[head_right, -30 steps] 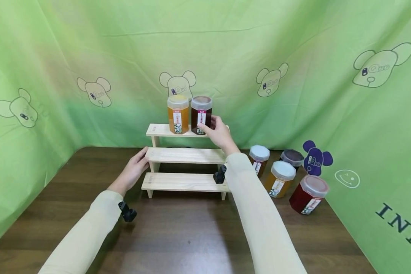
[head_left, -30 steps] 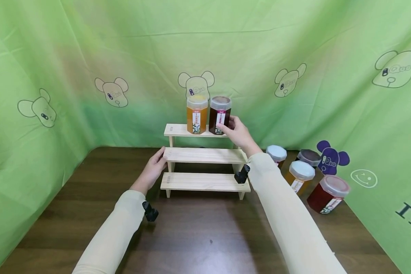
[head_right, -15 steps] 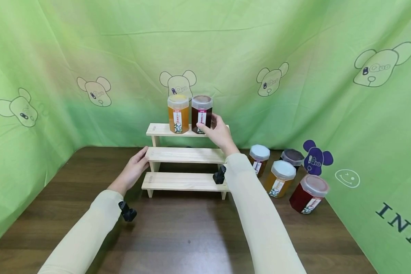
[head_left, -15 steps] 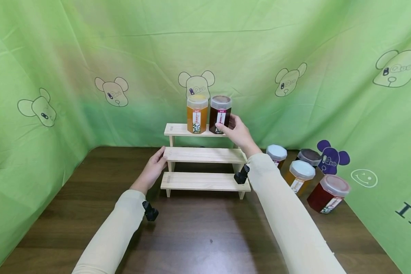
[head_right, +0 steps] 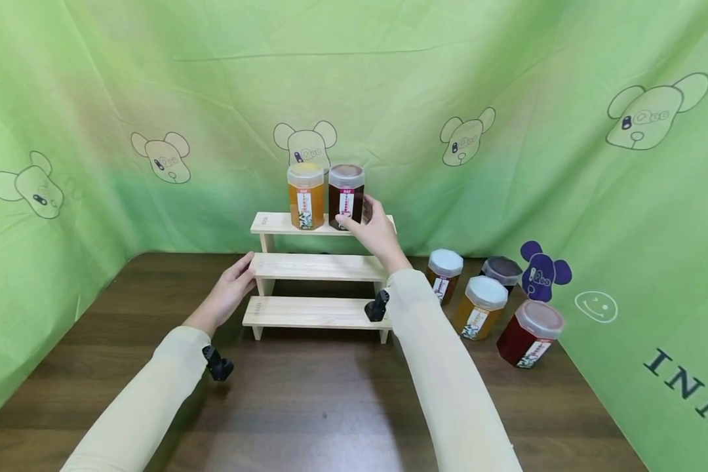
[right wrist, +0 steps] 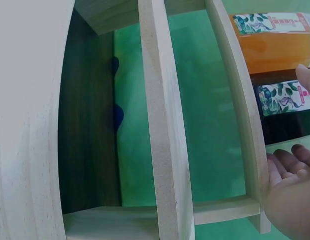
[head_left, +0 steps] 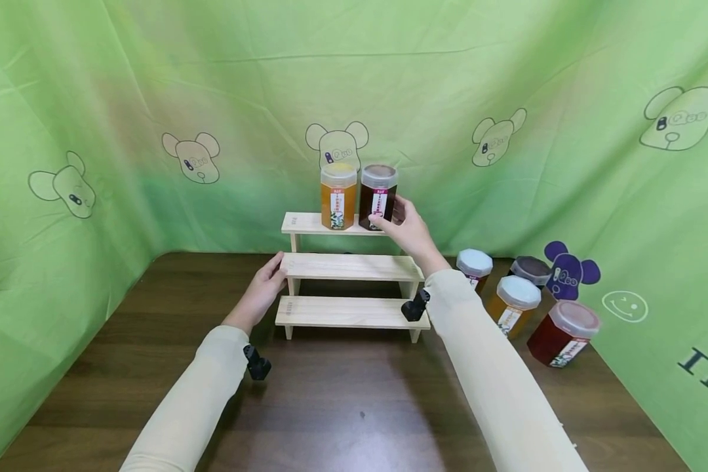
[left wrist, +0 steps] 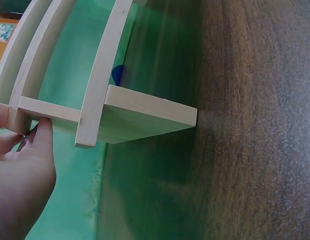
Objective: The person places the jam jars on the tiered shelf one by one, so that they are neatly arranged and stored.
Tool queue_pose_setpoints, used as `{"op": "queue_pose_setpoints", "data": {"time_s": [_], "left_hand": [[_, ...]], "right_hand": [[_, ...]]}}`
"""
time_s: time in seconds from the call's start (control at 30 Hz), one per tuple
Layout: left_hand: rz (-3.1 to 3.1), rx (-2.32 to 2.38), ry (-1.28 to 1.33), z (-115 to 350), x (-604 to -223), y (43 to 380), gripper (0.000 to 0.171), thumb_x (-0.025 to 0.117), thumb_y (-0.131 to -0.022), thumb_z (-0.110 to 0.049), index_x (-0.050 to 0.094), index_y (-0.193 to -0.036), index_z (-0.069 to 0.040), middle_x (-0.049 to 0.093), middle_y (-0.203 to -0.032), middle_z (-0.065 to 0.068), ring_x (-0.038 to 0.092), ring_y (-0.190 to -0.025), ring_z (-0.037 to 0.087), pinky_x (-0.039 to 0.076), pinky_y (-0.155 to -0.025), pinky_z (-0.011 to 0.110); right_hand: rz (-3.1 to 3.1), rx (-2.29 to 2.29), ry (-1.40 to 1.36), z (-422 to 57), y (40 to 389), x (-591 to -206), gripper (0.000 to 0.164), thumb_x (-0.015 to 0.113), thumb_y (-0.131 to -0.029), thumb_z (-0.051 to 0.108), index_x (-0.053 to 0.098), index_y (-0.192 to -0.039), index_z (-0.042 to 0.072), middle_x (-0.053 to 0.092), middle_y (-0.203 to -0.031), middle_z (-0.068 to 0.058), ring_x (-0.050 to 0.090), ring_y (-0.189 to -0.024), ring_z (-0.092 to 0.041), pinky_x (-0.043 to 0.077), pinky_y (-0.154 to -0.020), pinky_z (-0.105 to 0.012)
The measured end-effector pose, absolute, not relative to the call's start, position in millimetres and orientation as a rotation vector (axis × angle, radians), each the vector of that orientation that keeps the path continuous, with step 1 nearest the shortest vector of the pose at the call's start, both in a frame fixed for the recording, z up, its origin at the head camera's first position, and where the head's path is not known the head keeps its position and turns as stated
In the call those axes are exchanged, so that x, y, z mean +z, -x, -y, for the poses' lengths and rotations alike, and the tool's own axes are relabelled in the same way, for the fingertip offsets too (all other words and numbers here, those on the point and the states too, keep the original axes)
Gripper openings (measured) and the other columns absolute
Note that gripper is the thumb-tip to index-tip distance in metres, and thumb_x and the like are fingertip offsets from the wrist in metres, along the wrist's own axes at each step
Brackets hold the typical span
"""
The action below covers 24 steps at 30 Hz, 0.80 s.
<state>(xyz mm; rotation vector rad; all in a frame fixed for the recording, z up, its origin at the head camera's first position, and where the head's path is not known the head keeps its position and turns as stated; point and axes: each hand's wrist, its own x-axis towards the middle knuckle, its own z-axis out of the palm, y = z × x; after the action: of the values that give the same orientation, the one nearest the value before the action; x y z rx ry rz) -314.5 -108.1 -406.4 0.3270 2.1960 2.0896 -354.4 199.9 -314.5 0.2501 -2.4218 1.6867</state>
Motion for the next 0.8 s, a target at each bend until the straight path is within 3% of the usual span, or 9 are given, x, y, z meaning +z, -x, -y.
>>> {"op": "queue_pose_setpoints", "data": {"time_s": [0.8], "left_hand": [[-2.175,2.119,-0.317,108.6,-408.8,317.1,0.055,0.033,-0.111,-0.010,0.011,-0.160,-0.003,0.010,-0.166,0.015,0.021,-0.149,0.026,0.028,-0.119,0.039]], "right_hand": [[2.690,1.464,-0.313,-219.7,332.2,-302.6,0.092,0.067,-0.096,0.044,0.014,-0.161,0.006,0.031,-0.158,-0.022,0.035,-0.142,-0.037,0.031,-0.117,-0.049]]}}
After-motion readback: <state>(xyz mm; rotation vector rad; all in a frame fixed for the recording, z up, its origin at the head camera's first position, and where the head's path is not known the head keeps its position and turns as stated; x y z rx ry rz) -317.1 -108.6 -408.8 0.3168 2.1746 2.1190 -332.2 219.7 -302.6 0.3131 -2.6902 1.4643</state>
